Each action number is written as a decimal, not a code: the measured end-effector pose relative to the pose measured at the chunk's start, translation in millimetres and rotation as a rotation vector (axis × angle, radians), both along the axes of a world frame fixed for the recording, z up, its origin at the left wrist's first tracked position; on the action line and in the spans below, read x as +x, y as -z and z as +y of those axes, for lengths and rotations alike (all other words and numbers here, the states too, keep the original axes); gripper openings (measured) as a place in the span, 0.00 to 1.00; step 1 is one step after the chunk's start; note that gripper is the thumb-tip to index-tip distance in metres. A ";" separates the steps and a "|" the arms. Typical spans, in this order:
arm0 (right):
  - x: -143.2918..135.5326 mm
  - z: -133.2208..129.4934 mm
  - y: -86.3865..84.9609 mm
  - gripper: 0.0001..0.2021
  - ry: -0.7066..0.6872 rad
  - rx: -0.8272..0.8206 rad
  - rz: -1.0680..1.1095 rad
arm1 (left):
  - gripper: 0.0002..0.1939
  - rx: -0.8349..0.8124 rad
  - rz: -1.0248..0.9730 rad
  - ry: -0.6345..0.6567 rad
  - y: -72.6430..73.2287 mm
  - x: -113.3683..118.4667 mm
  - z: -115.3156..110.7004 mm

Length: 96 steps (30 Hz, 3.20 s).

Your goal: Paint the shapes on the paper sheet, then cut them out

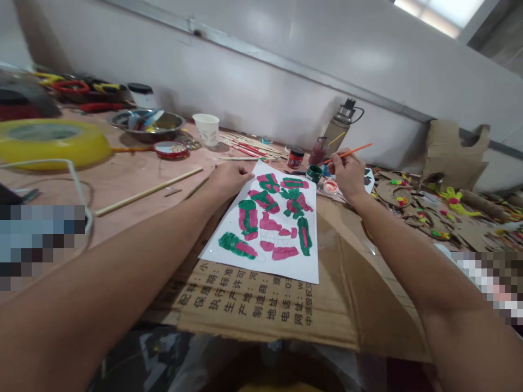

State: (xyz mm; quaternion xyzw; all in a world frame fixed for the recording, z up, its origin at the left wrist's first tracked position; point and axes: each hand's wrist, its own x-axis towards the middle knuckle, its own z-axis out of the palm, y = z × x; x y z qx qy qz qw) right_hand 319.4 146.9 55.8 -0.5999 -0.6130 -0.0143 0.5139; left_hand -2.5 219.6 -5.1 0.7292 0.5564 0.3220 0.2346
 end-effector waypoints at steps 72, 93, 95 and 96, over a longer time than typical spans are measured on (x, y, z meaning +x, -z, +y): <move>-132.9 -129.9 26.9 0.21 -0.641 -0.413 0.386 | 0.14 0.014 -0.022 0.001 4.5 3.9 3.2; -132.4 -133.9 26.9 0.20 -0.636 -0.426 0.379 | 0.10 -0.026 -0.033 -0.012 0.4 3.8 -2.4; -131.3 -134.2 26.9 0.21 -0.631 -0.427 0.380 | 0.10 -0.012 -0.010 -0.012 1.1 3.7 -1.7; -130.7 -134.5 26.8 0.21 -0.628 -0.428 0.379 | 0.10 -0.006 0.000 -0.014 1.2 3.8 -1.4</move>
